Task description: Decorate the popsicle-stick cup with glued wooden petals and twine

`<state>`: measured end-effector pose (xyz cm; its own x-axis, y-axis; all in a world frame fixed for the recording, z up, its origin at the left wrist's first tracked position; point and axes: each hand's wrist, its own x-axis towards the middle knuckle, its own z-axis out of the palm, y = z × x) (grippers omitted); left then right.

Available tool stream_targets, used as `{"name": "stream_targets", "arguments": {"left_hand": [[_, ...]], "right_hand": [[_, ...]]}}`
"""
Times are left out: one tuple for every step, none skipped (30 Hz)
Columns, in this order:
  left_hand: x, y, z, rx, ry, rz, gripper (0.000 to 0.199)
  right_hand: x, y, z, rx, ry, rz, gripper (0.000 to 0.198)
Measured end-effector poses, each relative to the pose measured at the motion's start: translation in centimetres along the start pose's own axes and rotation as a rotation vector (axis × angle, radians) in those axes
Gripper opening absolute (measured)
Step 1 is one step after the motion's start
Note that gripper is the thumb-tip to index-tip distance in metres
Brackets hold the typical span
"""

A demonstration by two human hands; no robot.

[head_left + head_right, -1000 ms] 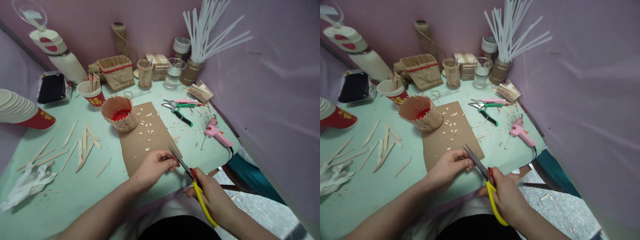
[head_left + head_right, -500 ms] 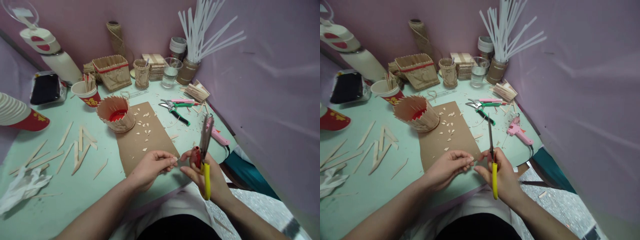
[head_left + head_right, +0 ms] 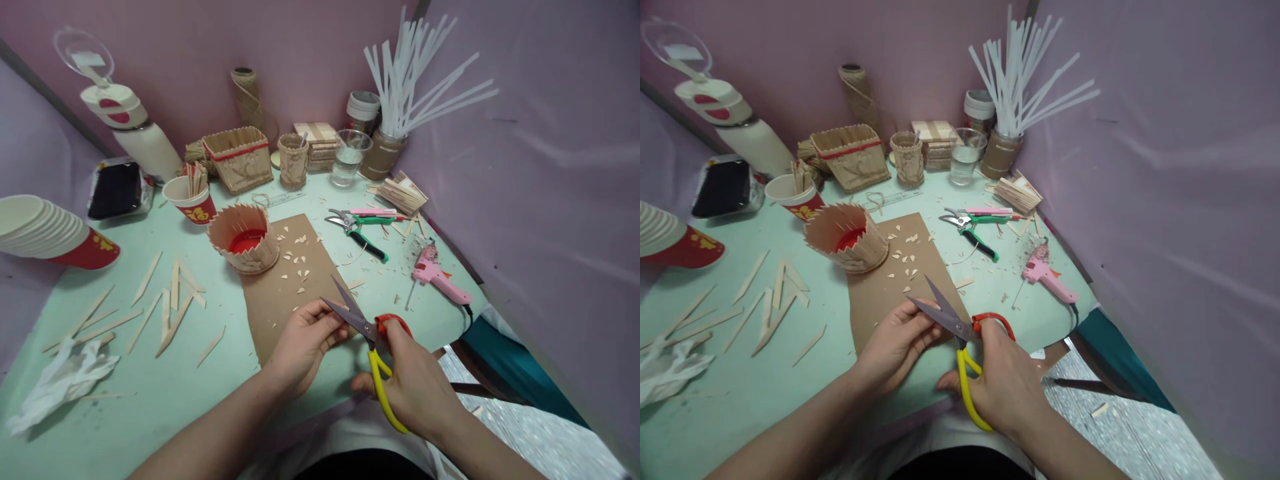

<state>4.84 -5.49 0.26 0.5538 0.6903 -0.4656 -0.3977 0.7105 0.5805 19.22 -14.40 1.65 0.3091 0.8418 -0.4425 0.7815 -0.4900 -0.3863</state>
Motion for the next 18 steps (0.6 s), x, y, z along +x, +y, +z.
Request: {"name": "stream_targets", "arguments": {"left_hand": [[-0.01, -0.05, -0.02, 0.001, 0.002, -0.001, 0.027], [-0.01, -0.09, -0.03, 0.001, 0.005, -0.002, 0.027], [-0.01, -0.13, -0.03, 0.001, 0.006, -0.003, 0.027], [-0.01, -0.17, -0.03, 0.001, 0.007, -0.004, 0.027], [0.0, -0.2, -0.03, 0.0, 0.007, -0.006, 0.026], [0.02, -0.22, -0.02, -0.001, 0.006, -0.009, 0.026], [0.04, -0.24, -0.02, -0.004, 0.006, -0.012, 0.026], [0.07, -0.26, -0.03, -0.006, 0.006, -0.013, 0.026], [0.1, -0.28, -0.05, -0.007, 0.004, -0.013, 0.025], [0.13, -0.29, -0.08, -0.008, 0.003, -0.011, 0.025], [0.16, -0.3, -0.12, -0.007, 0.0, -0.01, 0.025], [0.18, -0.31, -0.16, -0.003, -0.002, -0.011, 0.025], [0.19, -0.31, -0.2, 0.001, -0.002, -0.014, 0.025], [0.18, -0.29, -0.22, 0.004, 0.001, -0.018, 0.025], [0.17, -0.27, -0.22, 0.007, 0.004, -0.022, 0.026], [0.16, -0.23, -0.19, 0.01, 0.006, -0.027, 0.027], [0.15, -0.19, -0.14, 0.013, 0.006, -0.032, 0.027], [0.13, -0.14, -0.07, 0.013, 0.008, -0.037, 0.028]], "right_hand": [[-0.04, 0.03, -0.01, 0.002, -0.001, 0.001, 0.048], [-0.08, 0.07, 0.0, 0.006, -0.003, -0.002, 0.048], [-0.13, 0.09, 0.01, 0.012, -0.006, -0.005, 0.047], [-0.17, 0.1, 0.04, 0.015, -0.01, -0.006, 0.046], [-0.21, 0.1, 0.08, 0.016, -0.013, -0.006, 0.045], [-0.23, 0.1, 0.13, 0.012, -0.016, -0.006, 0.045], [-0.24, 0.08, 0.18, 0.004, -0.019, -0.004, 0.044], [-0.24, 0.07, 0.23, -0.007, -0.023, 0.001, 0.044], [-0.22, 0.05, 0.27, -0.019, -0.027, 0.007, 0.043], [-0.2, 0.05, 0.29, -0.029, -0.033, 0.011, 0.043], [-0.18, 0.06, 0.31, -0.034, -0.04, 0.013, 0.042], [-0.16, 0.09, 0.33, -0.035, -0.047, 0.012, 0.042], [-0.15, 0.13, 0.34, -0.032, -0.05, 0.007, 0.042], [-0.15, 0.18, 0.36, -0.025, -0.054, 0.002, 0.041], [-0.17, 0.24, 0.39, -0.017, -0.054, -0.003, 0.041], [-0.21, 0.3, 0.44, -0.006, -0.051, -0.008, 0.04], [-0.26, 0.36, 0.49, 0.007, -0.046, -0.016, 0.038], [-0.33, 0.43, 0.55, 0.021, -0.041, -0.028, 0.036]]}}
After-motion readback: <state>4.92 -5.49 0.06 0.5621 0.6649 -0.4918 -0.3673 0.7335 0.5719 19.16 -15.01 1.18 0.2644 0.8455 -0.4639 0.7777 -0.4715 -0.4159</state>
